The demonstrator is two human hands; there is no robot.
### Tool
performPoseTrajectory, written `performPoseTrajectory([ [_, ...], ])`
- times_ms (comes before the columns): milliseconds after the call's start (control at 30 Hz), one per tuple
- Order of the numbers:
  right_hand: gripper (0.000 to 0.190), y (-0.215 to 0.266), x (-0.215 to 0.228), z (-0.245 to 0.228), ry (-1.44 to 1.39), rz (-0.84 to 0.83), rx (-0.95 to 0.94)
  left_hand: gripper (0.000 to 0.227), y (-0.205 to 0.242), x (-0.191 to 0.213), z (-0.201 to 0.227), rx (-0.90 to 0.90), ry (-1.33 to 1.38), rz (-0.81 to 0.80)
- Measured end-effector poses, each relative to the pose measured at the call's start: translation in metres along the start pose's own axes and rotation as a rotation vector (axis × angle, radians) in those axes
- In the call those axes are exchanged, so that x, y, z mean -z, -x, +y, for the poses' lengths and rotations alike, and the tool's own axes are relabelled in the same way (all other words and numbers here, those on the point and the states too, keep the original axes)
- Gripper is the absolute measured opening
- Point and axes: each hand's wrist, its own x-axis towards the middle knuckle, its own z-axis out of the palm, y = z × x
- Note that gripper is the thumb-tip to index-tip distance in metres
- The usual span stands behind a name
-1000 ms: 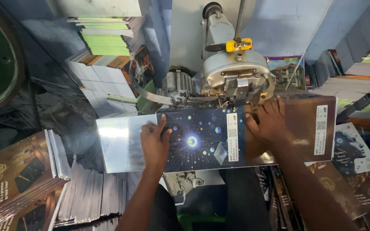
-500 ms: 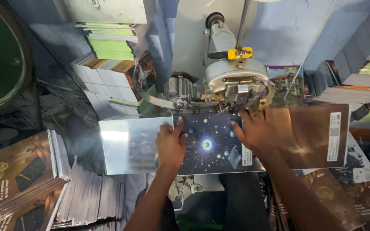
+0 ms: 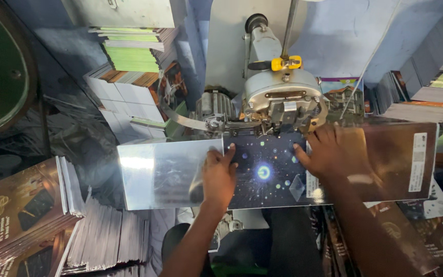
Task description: The person repeatedly places printed covers onto a binding machine, aligns them, and operates the machine to stitch the spine. After each cycle, the person removes the bound cover and stacks it with others. The process is repeated for multiple covers throughout the clip.
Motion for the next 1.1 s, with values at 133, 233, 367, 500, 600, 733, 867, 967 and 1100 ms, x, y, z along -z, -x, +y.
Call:
performPoseTrajectory([
  [133, 0.05, 0.003, 0.001, 0.004, -0.045, 0.047, 0.015, 0.05, -0.001, -0.003, 0.005, 0.019, 0.003, -0.01],
  [233, 0.05, 0.001, 0.0, 0.002, -0.056, 0.042, 0.003, 0.049, -0.002, -0.003, 0.004, 0.034, 0.013, -0.016],
  [367, 0.049, 0.001, 0.003, 0.001, -0.049, 0.033, -0.013, 0.05, -0.001, -0.002, 0.005, 0.041, 0.014, -0.018],
  [500, 0.051, 0.0, 0.007, -0.002, -0.082, 0.008, -0.029, 0.051, -0.001, 0.0, 0.007, 0.051, 0.004, -0.021],
  [600, 0.052, -0.001, 0.011, -0.007, -0.061, 0.047, -0.022, 0.052, -0.003, 0.003, 0.01, 0.048, -0.021, -0.048],
  [733, 0.053, -0.005, 0.012, -0.014, 0.076, -0.109, -0.075, 0.053, -0.003, 0.002, 0.014, 0.029, -0.036, -0.064],
  [867, 0.056, -0.012, 0.006, -0.022, -0.13, -0.03, 0.049, 0.054, -0.006, -0.005, 0.021, 0.006, -0.04, -0.122],
  [967, 0.056, -0.012, 0.002, -0.029, -0.139, -0.09, 0.037, 0.056, -0.009, -0.011, 0.025, 0.004, -0.057, -0.173],
  [1100, 0.053, -0.013, 0.003, -0.023, -0.127, -0.054, 0.066, 0.061, -0.01, -0.015, 0.025, -0.053, -0.024, -0.199],
])
